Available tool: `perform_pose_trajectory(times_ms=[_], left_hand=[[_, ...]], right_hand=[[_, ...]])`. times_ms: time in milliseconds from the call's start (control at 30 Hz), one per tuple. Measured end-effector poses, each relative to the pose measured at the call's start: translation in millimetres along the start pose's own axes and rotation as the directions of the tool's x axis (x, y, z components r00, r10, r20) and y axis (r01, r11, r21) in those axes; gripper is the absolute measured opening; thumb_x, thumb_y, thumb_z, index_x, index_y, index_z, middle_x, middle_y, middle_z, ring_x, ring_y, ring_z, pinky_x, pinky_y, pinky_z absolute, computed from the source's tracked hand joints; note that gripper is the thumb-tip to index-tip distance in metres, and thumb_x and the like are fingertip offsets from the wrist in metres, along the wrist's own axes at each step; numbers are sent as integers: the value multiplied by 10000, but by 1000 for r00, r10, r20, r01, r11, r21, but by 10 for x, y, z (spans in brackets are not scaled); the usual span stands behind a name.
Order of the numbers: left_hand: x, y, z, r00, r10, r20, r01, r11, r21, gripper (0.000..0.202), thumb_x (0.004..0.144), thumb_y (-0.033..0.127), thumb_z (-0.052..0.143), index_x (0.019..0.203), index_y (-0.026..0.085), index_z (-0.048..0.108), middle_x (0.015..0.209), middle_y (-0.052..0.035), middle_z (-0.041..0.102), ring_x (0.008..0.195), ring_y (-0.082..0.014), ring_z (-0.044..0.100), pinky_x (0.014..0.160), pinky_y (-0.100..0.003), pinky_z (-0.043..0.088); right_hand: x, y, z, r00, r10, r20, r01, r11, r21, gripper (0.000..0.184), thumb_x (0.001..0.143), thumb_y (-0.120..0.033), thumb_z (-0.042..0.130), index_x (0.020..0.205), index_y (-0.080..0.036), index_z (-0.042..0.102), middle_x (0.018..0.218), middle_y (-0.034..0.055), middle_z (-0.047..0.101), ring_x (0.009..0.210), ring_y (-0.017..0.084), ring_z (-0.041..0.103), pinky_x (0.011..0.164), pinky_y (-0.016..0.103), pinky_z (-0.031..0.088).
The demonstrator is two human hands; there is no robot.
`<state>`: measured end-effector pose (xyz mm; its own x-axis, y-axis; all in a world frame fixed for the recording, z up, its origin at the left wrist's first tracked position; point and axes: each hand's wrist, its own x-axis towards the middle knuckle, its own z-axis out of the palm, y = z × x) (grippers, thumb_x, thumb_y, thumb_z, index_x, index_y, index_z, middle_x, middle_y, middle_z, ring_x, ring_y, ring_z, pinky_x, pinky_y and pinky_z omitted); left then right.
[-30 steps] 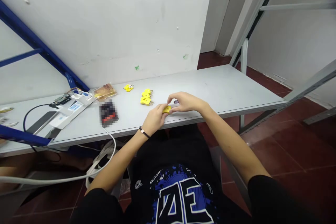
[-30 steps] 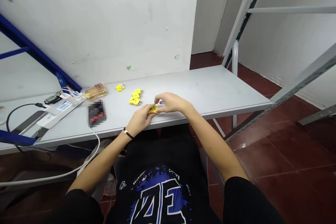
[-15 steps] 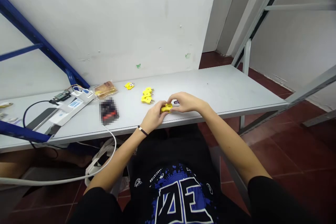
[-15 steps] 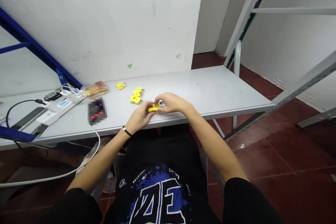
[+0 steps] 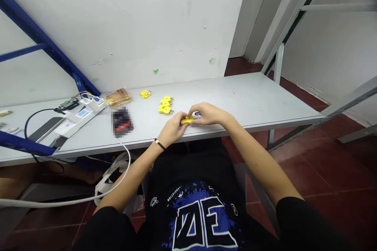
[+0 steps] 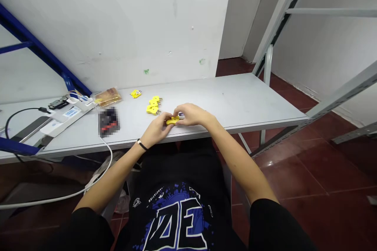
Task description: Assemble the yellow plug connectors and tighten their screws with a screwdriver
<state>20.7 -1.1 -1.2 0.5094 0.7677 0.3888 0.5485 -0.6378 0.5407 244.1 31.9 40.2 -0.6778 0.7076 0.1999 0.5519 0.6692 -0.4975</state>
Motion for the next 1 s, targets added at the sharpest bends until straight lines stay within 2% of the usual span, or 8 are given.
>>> perform_pose_trajectory(times_ms=[133, 267, 433, 567, 667, 733, 833, 1000], left_hand=[[-18, 23, 8, 1000, -15, -18, 17, 995, 95, 178, 955, 227, 599, 1132, 203, 594, 1114, -71, 728, 997, -229, 699, 888, -371, 562], [-31, 40, -32, 1000, -12, 24, 7, 981, 194, 153, 954, 233, 616, 1101, 214, 655, 1143, -64, 746, 984, -233, 712, 899, -367, 557], [-33, 13, -81, 1000, 6, 27, -10, 992, 129, 204, 913, 351, 708, 1069, 221, 692, 1119, -64, 756, 971, -242, 713, 896, -372, 553], [-26, -6, -32, 999, 3, -44, 4, 986, 165, 128, 925, 327, 688, 970, 207, 673, 959, -57, 720, 872, -226, 677, 821, -362, 541], [-21, 0, 4, 998, 16, -53, -6, 983, 181, 79, 950, 295, 640, 945, 215, 642, 950, -56, 683, 888, -227, 649, 813, -360, 530], [-20, 6, 12, 998, 17, -54, -7, 985, 171, 59, 959, 277, 616, 956, 219, 628, 970, -58, 677, 908, -231, 641, 829, -370, 528], [-26, 15, 6, 999, 12, -48, -4, 988, 154, 52, 961, 266, 606, 984, 220, 616, 998, -59, 676, 937, -234, 639, 855, -376, 526], [-45, 36, -10, 999, 10, -36, -6, 993, 120, 141, 944, 331, 657, 1007, 209, 625, 1012, -66, 683, 901, -222, 648, 841, -367, 535]], right_hand=[[4, 1, 20, 1000, -23, -2, 23, 1000, -4, 164, 845, -268, 736, 995, -207, 760, 1050, 48, 760, 936, 216, 678, 848, 335, 494], [18, 21, 55, 1000, -23, -8, 23, 1000, -9, 121, 846, -238, 716, 950, -211, 773, 1063, 42, 764, 945, 213, 694, 883, 332, 505], [26, 16, 74, 1000, 20, -9, -20, 1000, -10, 137, 833, -231, 728, 961, -224, 774, 1061, 36, 772, 970, 224, 696, 911, 347, 509], [9, -21, 45, 1000, 21, 8, -21, 1000, 20, 180, 846, -259, 718, 1015, -222, 770, 1079, 52, 769, 990, 230, 692, 912, 354, 508], [-15, 11, 9, 999, 0, -40, 2, 999, 40, 198, 885, -254, 667, 1052, -219, 768, 1118, 65, 751, 972, 220, 677, 897, 355, 508], [-23, 82, 1, 988, 55, -146, -50, 998, 39, 222, 917, -206, 592, 1053, -206, 767, 1134, 74, 739, 926, 204, 663, 881, 353, 510], [-2, 217, 52, 942, 193, -275, -203, 979, -8, 258, 931, -170, 535, 1043, -191, 766, 1125, 85, 728, 896, 200, 652, 884, 356, 511], [98, 313, 246, 916, 294, -274, -334, 936, -114, 281, 962, -249, 540, 1159, -202, 736, 1220, 107, 686, 977, 229, 658, 886, 360, 518]])
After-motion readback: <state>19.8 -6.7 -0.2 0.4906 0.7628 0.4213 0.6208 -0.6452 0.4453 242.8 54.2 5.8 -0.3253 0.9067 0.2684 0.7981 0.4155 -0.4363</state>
